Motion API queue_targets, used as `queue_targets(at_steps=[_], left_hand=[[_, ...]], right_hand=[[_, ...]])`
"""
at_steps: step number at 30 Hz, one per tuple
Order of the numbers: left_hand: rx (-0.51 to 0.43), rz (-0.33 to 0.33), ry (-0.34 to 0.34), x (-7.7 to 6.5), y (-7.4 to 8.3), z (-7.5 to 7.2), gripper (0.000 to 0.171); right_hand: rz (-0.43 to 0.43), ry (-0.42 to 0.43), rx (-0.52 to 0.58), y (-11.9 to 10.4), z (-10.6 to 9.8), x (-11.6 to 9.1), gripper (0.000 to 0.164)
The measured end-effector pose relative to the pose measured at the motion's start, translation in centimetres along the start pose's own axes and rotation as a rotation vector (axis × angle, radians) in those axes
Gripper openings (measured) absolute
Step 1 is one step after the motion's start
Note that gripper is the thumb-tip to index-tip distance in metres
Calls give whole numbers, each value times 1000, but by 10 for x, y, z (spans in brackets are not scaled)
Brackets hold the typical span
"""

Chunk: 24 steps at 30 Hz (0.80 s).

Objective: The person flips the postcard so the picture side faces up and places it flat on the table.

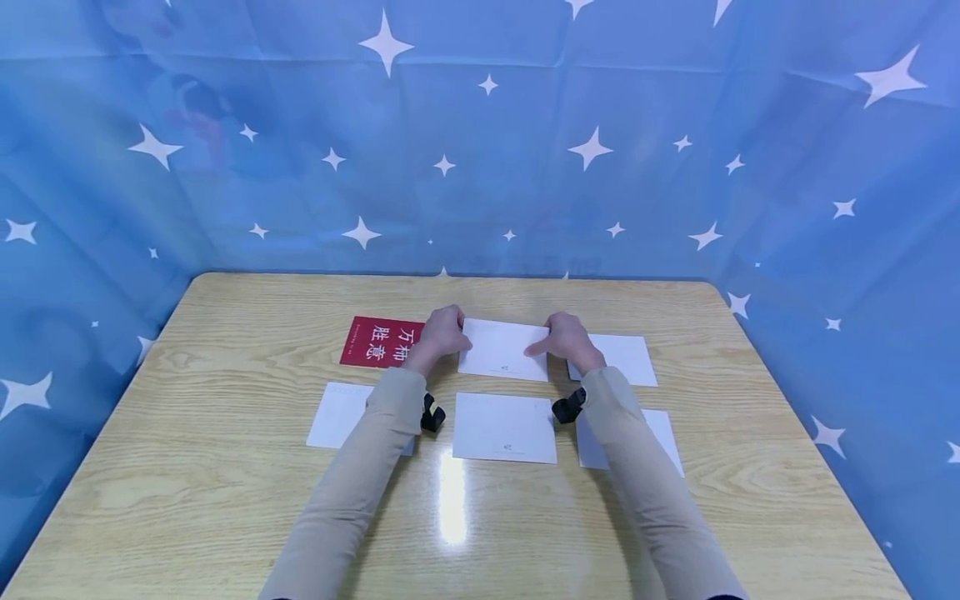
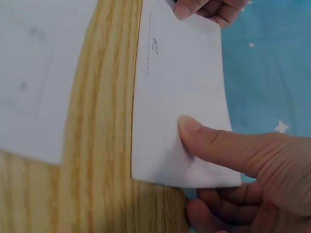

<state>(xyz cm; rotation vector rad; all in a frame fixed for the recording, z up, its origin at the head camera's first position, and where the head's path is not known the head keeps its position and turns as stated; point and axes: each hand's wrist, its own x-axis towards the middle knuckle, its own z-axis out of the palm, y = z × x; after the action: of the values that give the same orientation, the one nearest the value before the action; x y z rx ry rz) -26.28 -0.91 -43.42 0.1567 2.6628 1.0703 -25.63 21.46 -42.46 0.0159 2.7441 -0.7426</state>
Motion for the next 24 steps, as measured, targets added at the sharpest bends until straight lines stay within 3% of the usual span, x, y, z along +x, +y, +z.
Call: queue_targets(at_steps=[4,12,24], left_hand=[[-31,14,0,-3,-1,-2,29],[-211,58,-9,-7,-8,-11,29],[-317,54,14,-8,-16,-19,21]], right_hand=[[-33,22,46,4,-1,-3,34],[-100,17,278,13,-3,-7,28],[-181,29,428,15,-9,-18,16]])
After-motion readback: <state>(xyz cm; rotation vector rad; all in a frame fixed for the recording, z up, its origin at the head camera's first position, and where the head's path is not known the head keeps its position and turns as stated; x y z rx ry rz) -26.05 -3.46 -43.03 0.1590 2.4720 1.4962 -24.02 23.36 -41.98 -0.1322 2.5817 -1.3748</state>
